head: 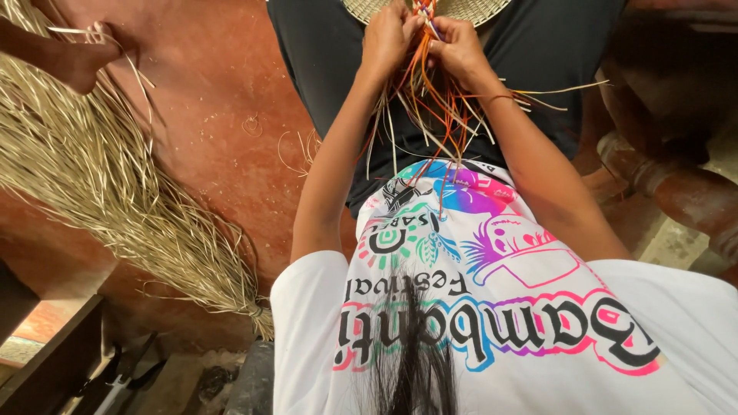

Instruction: The person sits cross-legged on the floor and weaves a basket using dried natural fibers. They interlace orange and natural-colored strands into the rim of a partially completed basket held in their lap.

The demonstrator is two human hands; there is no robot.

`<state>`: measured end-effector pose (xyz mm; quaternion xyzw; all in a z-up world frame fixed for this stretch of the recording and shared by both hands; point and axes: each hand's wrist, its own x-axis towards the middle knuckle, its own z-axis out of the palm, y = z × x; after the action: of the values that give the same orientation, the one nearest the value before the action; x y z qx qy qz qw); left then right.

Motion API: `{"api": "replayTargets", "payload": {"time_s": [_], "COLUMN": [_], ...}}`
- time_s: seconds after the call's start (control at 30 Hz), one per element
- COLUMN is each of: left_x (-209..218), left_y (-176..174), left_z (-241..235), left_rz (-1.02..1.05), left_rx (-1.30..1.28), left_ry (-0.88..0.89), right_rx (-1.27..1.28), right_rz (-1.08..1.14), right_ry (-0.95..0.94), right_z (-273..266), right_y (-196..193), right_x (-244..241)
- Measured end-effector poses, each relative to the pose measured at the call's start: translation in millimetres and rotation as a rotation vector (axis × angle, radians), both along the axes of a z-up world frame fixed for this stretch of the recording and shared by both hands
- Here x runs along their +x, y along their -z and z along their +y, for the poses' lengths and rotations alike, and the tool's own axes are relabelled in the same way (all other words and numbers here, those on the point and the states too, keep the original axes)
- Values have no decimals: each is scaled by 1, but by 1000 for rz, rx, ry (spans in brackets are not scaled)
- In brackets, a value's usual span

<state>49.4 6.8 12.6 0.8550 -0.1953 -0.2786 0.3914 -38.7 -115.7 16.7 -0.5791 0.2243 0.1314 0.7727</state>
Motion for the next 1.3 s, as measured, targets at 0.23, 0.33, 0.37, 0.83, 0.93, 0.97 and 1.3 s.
{"api": "replayTargets", "payload": {"time_s": [0.23,0.33,0.37,0.83,0.93,0.97,1.3], "left_x": [-18,-18,-18,-13,-16,-18,-40], "left_y": [-18,-20,-21,-34,-36,-30,-39], "left_z": [15,15,14,11,6,6,0], "left_rz": [-80,-117,-80,492,641,575,680], "left_rx": [84,20,9,-95,-138,-127,-130], "left_ry": [50,40,-9,-136,-196,-152,-374], "right_rx": [-246,-231,-232,-247,-302,-295,-443], "right_rz": [-70,-55,-62,-78,-155,-198,-141], "right_ry": [-69,-52,-44,-80,-117,-124,-120], "right_z": [3,2,1,-2,-4,-5,-1], "right_y": [-11,-5,-2,2,6,8,-17], "right_x": [-6,-4,-5,-1,-2,-2,-8]}}
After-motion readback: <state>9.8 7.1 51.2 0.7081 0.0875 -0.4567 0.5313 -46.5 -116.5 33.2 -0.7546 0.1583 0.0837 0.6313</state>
